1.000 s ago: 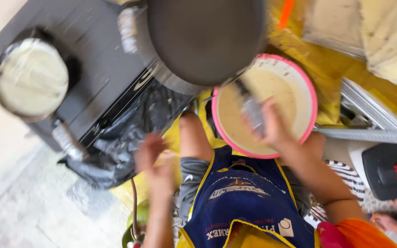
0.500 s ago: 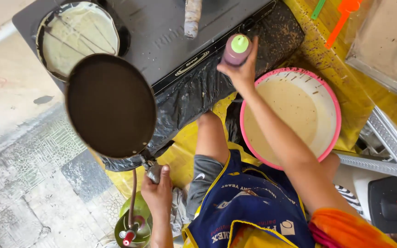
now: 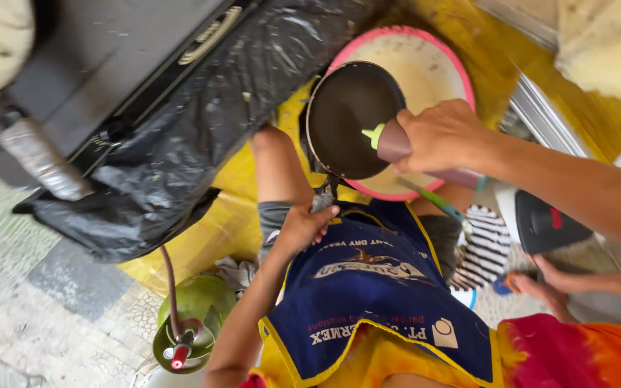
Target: Cooking crepes by pouring batter into pans and swirling them over a stove to coat the surface
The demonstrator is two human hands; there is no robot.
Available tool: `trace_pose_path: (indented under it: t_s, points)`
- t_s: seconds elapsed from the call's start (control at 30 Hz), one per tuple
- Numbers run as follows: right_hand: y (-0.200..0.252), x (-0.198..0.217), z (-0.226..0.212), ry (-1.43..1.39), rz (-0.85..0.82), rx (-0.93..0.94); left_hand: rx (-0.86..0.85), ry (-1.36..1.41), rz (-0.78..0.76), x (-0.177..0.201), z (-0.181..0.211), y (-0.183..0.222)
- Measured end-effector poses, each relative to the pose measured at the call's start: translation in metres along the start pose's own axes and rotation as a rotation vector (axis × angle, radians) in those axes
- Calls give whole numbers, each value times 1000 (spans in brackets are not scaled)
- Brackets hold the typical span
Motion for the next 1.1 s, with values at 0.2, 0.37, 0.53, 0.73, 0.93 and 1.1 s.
trace_pose_path:
  t_s: [0.2,0.37,0.53,0.73,0.93,1.1]
  points:
    - [6,-40,39,81,147,-165,-11,68,-142,-53,7,-19]
    - [40,-39,37,-36,23,-175,-8,73,-177,-61,17,-14]
    - [38,-58,52,-69,-50,-185,-20,137,-171,-52,28,-7]
    - [15,0,79,-389,197,-328,-76,265,-163,-14,50,29]
    - [-113,56,18,-1111,888,109,-129,356,346,86,-8,91]
    - [-204,86,-96,-1281,979,312,-396,314,712,122,-3,166]
Point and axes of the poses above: each hand's wrist, its own y-axis away from the middle knuckle, its own x-axis out of the back of the hand, z = x × y, the point moved 5 cm from there along -y, towards the middle knuckle, and after that the axes turned 3 degrees about -y, right-handed, at the moved point
